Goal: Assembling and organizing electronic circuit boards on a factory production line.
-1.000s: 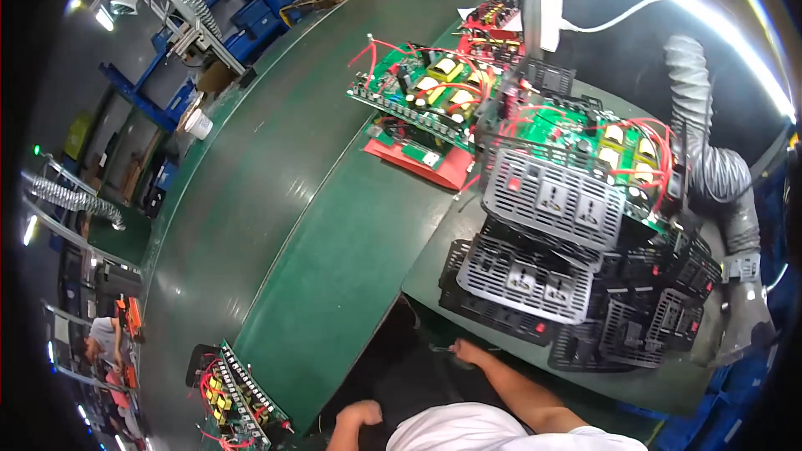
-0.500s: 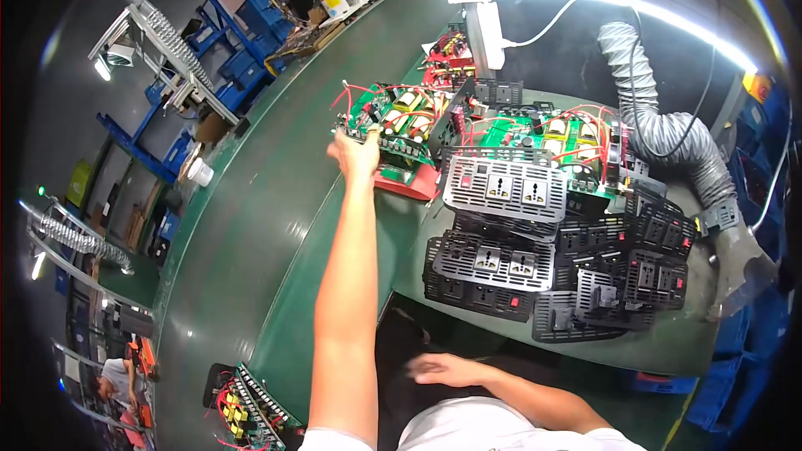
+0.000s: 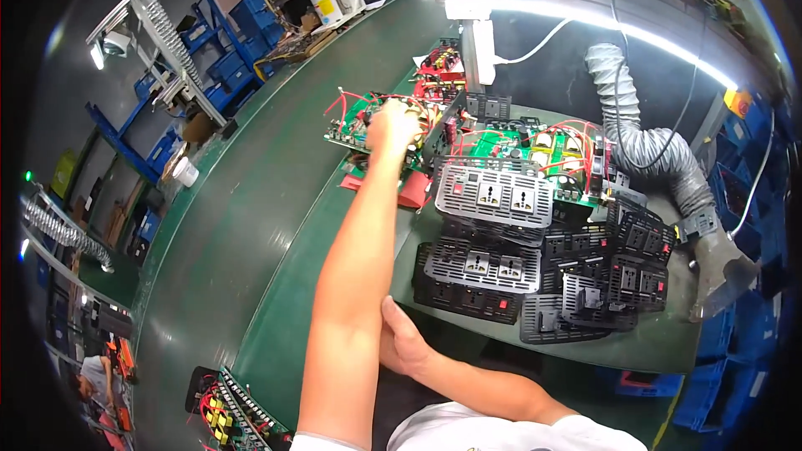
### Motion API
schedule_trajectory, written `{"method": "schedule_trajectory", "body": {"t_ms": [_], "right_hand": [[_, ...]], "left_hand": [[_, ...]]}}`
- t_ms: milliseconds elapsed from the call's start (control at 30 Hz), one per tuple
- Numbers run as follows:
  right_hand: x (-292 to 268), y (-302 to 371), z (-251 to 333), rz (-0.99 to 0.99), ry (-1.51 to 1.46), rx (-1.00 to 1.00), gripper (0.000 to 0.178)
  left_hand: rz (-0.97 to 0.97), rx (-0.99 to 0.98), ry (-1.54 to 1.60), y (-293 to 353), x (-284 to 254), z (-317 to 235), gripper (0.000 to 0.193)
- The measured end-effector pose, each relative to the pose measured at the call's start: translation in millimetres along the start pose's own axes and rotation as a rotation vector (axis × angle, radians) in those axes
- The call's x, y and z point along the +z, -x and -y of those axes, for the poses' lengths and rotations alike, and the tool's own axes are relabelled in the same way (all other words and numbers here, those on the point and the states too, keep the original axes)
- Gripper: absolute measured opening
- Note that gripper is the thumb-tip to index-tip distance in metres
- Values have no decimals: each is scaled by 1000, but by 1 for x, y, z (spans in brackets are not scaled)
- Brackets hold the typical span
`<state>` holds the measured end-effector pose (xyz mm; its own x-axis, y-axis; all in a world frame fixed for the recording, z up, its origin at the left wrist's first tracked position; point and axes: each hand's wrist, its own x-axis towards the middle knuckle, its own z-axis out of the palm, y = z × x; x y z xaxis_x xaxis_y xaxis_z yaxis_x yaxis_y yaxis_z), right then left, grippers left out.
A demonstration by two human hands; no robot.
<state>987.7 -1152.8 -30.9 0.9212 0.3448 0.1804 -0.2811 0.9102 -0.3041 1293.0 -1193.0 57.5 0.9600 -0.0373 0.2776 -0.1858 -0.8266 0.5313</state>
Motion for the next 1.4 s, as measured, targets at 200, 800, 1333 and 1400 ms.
{"method": "schedule_trajectory", "body": {"t_ms": [200, 800, 1333, 1400], "right_hand": [[30, 57, 22, -11, -134, 294, 76], [-42, 99, 58, 25, 554, 412, 44], [15, 36, 168, -167, 1953, -375, 30], [18, 33, 168, -166, 2022, -381, 31]], "left_hand": [[205, -106, -378, -4, 24, -63, 46], [-135, -31, 69, -42, 2, -3, 45], [-272, 507, 335, 50, -240, 93, 14], [-172, 502, 271, 74, -271, 112, 14]]}}
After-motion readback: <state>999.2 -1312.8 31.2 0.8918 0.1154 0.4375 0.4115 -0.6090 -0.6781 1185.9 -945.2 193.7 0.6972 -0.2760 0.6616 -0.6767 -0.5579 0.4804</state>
